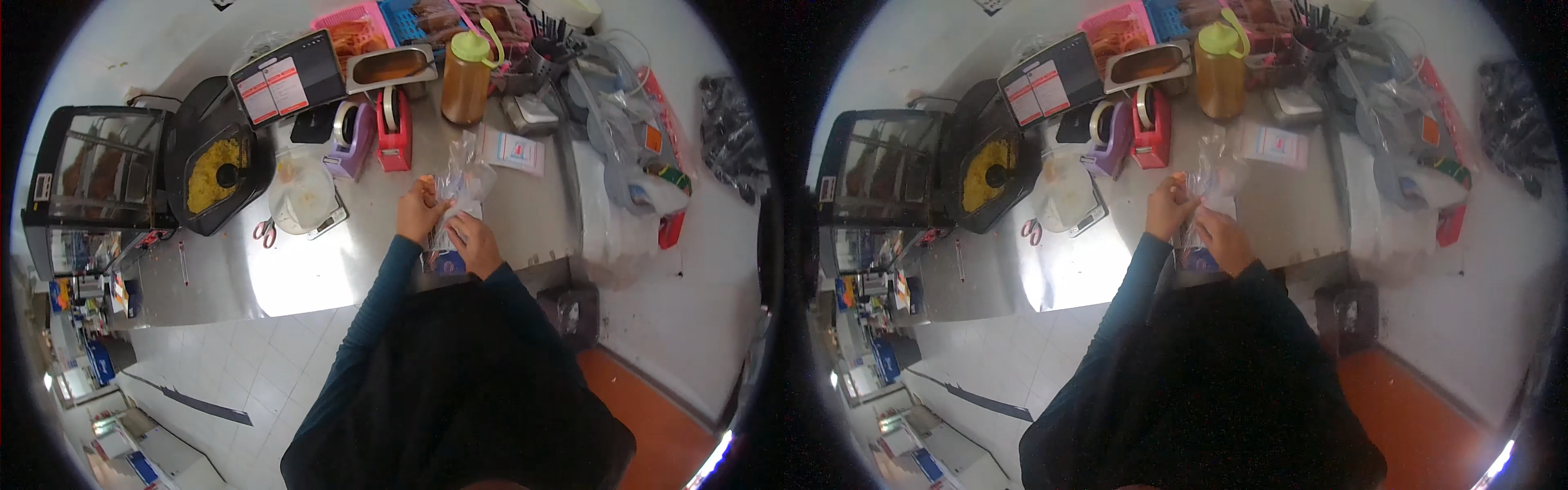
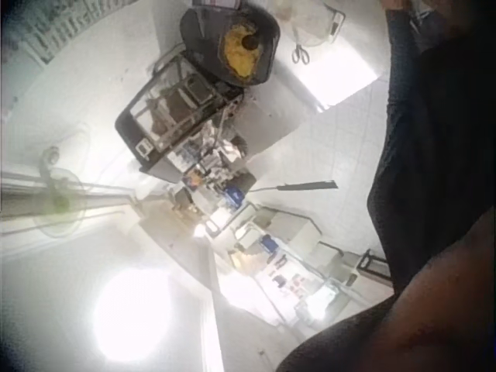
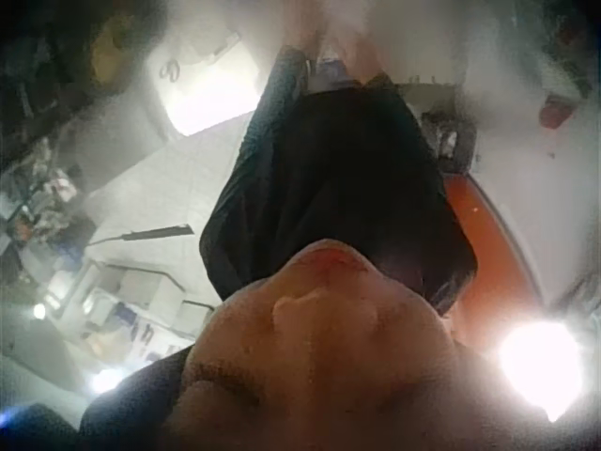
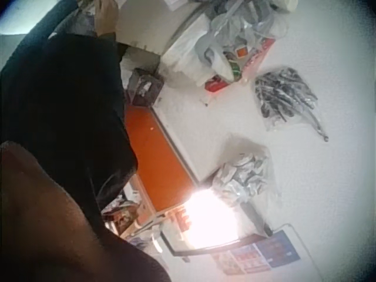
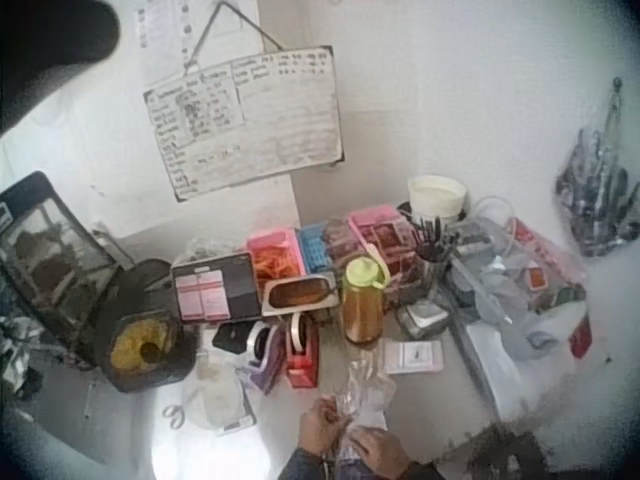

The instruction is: The person prepares food for a takeout order by assembling a meal box with rice, sliced fried chicken, and sauce, then seals the order with receipts and labels before placing it into a plastic bag.

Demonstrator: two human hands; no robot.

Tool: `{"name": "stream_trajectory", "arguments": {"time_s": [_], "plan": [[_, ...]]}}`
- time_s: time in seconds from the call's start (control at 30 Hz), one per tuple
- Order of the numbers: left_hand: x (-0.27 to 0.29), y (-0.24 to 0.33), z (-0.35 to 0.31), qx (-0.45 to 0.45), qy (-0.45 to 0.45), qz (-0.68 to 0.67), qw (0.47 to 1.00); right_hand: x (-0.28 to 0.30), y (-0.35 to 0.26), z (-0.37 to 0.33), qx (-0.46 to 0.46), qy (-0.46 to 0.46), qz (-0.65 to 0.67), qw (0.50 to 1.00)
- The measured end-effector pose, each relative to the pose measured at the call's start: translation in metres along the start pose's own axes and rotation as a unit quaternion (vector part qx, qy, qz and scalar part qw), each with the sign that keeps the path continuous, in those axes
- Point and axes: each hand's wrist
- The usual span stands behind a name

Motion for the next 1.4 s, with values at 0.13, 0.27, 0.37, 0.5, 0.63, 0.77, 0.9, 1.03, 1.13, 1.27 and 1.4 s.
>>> {"name": "stream_trajectory", "arguments": {"time_s": [0.13, 0.27, 0.37, 0.5, 0.63, 0.77, 0.9, 1.03, 1.13, 1.27, 1.4], "plan": [[0.011, -0.016, 0.001, 0.172, -0.094, -0.07, 0.978, -0.008, 0.002, 0.011, 0.016, 0.004, 0.015, 1.0], [0.028, -0.03, 0.003, 0.348, -0.179, -0.296, 0.871, -0.013, 0.002, 0.008, 0.014, 0.033, 0.026, 0.999], [0.032, -0.032, 0.002, 0.358, -0.197, -0.35, 0.843, -0.018, -0.001, 0.005, -0.004, 0.074, 0.018, 0.997], [0.034, -0.033, 0.0, 0.364, -0.194, -0.385, 0.826, -0.019, -0.003, 0.004, -0.021, 0.087, 0.019, 0.996], [0.033, -0.029, -0.003, 0.374, -0.193, -0.382, 0.823, -0.019, -0.002, 0.004, -0.013, 0.089, 0.021, 0.996], [0.03, -0.026, -0.007, 0.345, -0.174, -0.371, 0.844, -0.02, -0.002, 0.005, -0.02, 0.082, 0.025, 0.996], [0.031, -0.025, -0.01, 0.29, -0.162, -0.322, 0.886, -0.024, -0.002, 0.005, -0.026, 0.077, 0.026, 0.996], [0.041, -0.012, -0.016, 0.013, -0.138, -0.068, 0.988, -0.022, -0.002, 0.007, -0.051, 0.05, 0.053, 0.996], [0.052, -0.007, -0.04, 0.044, -0.218, -0.229, 0.948, -0.014, 0.002, 0.01, -0.074, 0.095, 0.019, 0.992], [0.065, 0.013, 0.002, 0.02, -0.165, -0.212, 0.963, -0.001, 0.008, 0.009, -0.099, 0.059, 0.058, 0.992], [0.033, -0.055, 0.086, -0.063, 0.101, 0.087, 0.989, -0.004, -0.002, -0.005, -0.1, 0.074, 0.05, 0.991]]}}
Point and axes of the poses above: each hand's wrist, its own z-axis towards the middle knuckle, its own x-axis out of the back of the hand, y = z × x, and after that the axes turned 15 degrees about y, right-handed
